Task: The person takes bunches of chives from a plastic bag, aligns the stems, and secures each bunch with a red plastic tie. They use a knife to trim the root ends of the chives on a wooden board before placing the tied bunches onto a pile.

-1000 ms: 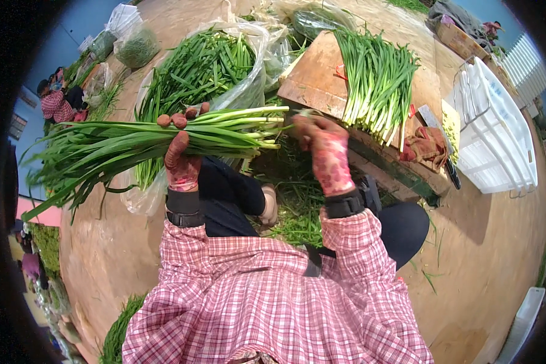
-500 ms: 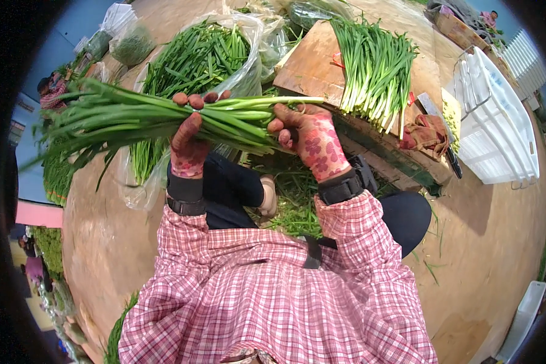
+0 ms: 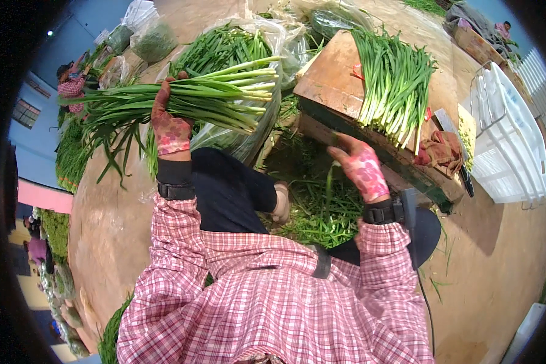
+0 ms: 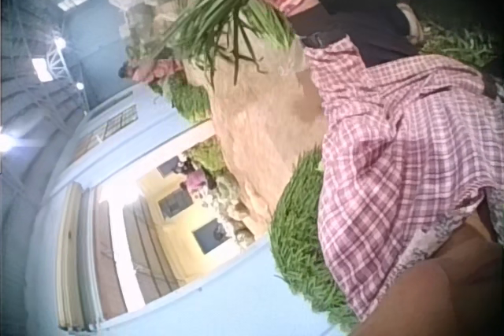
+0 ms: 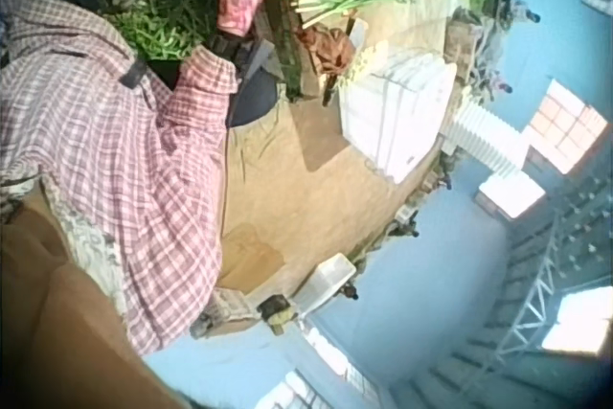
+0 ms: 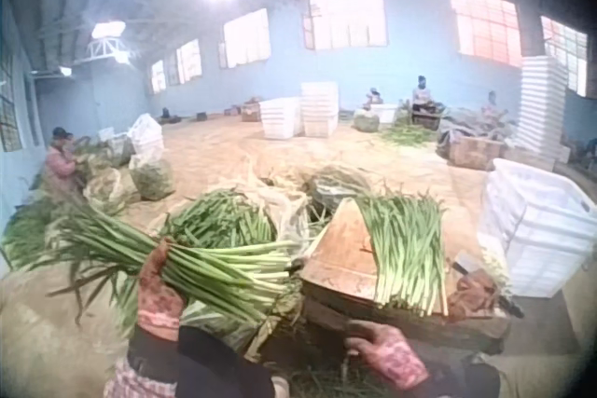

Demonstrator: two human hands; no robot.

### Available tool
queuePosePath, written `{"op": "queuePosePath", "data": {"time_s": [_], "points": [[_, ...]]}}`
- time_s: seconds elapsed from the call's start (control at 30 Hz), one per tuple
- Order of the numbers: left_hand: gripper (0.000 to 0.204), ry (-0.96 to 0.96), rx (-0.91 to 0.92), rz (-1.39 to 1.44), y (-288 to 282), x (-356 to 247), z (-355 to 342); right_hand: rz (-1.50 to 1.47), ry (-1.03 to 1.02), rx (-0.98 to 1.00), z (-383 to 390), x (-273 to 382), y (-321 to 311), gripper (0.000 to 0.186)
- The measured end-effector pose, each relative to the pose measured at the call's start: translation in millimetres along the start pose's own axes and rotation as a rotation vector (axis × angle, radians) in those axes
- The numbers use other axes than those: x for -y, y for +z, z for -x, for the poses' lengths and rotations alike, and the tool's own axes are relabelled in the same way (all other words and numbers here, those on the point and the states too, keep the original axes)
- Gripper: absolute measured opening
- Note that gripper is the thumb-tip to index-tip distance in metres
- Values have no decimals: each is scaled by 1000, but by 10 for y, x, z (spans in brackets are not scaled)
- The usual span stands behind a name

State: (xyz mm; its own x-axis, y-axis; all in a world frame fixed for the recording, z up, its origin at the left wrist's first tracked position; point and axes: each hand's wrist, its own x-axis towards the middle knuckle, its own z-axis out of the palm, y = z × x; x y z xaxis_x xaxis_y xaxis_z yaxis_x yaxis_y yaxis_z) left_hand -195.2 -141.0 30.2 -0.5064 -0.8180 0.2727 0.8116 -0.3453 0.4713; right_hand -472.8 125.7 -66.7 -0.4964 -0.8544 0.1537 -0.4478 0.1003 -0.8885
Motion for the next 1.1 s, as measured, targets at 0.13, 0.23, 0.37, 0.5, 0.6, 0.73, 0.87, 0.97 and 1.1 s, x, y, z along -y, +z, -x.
{"op": "queuePosePath", "data": {"time_s": [0.13,0.23,0.37,0.5,0.6,0.73,0.87,0.97,1.1], "points": [[17,1,-190,-74,229,352,167,-528,254,203,-239,819,411,36],[18,-30,-217,-4,249,512,156,-710,364,223,-263,1017,564,21],[20,-3,-257,-80,220,479,148,-569,460,170,-251,660,571,17],[22,39,-257,-116,113,411,134,-633,431,-118,-209,583,456,28],[21,-9,-263,-92,121,487,128,-666,275,130,-343,834,639,26],[20,54,-304,-165,207,442,146,-539,339,-94,-344,437,512,17],[24,7,-340,-302,247,481,204,-489,171,-120,-356,422,523,37],[22,21,-396,-280,227,572,204,46,135,322,-257,742,417,56],[27,-55,-472,-332,242,616,249,516,-331,-331,-195,1043,145,86]]}}
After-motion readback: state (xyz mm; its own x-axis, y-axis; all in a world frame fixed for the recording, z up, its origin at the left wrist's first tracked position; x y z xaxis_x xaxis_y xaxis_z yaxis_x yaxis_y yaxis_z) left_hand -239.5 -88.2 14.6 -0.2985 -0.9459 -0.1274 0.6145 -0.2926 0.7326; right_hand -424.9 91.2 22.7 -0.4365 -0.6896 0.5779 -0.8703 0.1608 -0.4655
